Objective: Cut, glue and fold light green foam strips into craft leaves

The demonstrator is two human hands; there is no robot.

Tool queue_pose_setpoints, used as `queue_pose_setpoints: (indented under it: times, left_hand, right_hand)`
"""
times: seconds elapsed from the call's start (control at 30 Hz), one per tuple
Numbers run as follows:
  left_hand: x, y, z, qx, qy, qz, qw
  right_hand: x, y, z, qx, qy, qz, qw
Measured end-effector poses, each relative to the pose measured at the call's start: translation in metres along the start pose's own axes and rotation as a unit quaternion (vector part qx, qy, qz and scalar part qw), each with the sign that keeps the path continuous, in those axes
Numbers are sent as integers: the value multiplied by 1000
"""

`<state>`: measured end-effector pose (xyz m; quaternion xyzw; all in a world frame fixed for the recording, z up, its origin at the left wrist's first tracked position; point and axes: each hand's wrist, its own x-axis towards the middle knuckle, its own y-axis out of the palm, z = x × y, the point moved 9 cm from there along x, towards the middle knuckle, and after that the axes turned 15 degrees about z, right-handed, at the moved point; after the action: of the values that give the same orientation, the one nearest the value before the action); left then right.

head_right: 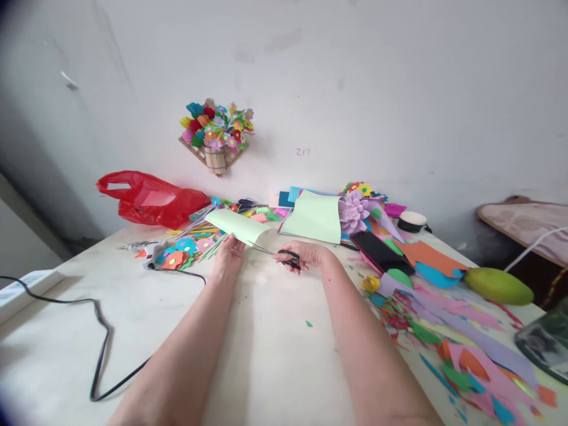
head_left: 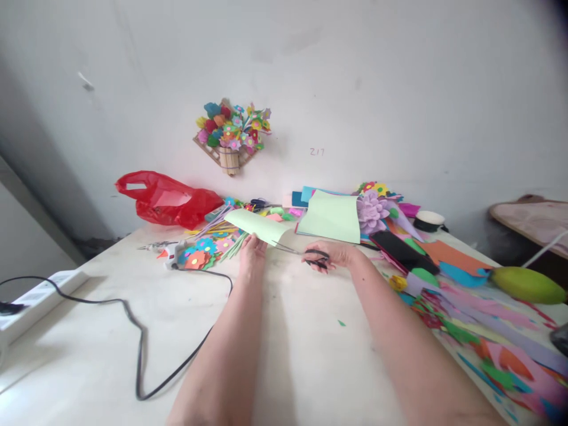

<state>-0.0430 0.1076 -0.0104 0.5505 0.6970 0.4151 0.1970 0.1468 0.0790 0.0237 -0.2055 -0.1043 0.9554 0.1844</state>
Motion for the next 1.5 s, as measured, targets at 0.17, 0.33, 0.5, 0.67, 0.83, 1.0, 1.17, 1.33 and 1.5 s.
queue_pose_setpoints:
  times: [0.17, 0.33, 0.5, 0.67, 0.83, 1.0, 1.17, 1.33, 1.5]
  left_hand:
    - [2, 0, 3, -25, -10, 6, 1000]
    - [5, 1, 5, -13, -18, 23, 999]
    - [4, 5, 10, -7, -38, 36, 999]
    - [5, 11, 16, -10, -60, 72, 996]
    - [4, 11, 21, -21, -80, 73, 994]
    - [5, 10, 23, -33, -85, 70, 993]
    - [4, 10, 21, -33, -79, 62, 994]
    - [3, 11, 21, -34, -80, 56, 995]
    - [4, 10, 21, -31, -82, 61, 994]
  right_hand:
    - [-9, -8, -6, 5, 18, -1, 1000]
    - [-5, -11, -12, 27, -18, -17, 999]
    - [13, -9, -18, 37, -32, -20, 999]
    - [26, -4, -19, 45, -40, -36, 997]
    - [27, 2, -14, 58, -60, -49, 995]
    - [27, 2, -13, 71, -60, -47, 995]
    - [28, 1, -14, 64, -64, -53, 994]
    - [28, 1, -14, 69, -70, -59, 993]
    - [27, 1, -14, 71, -70, -64, 993]
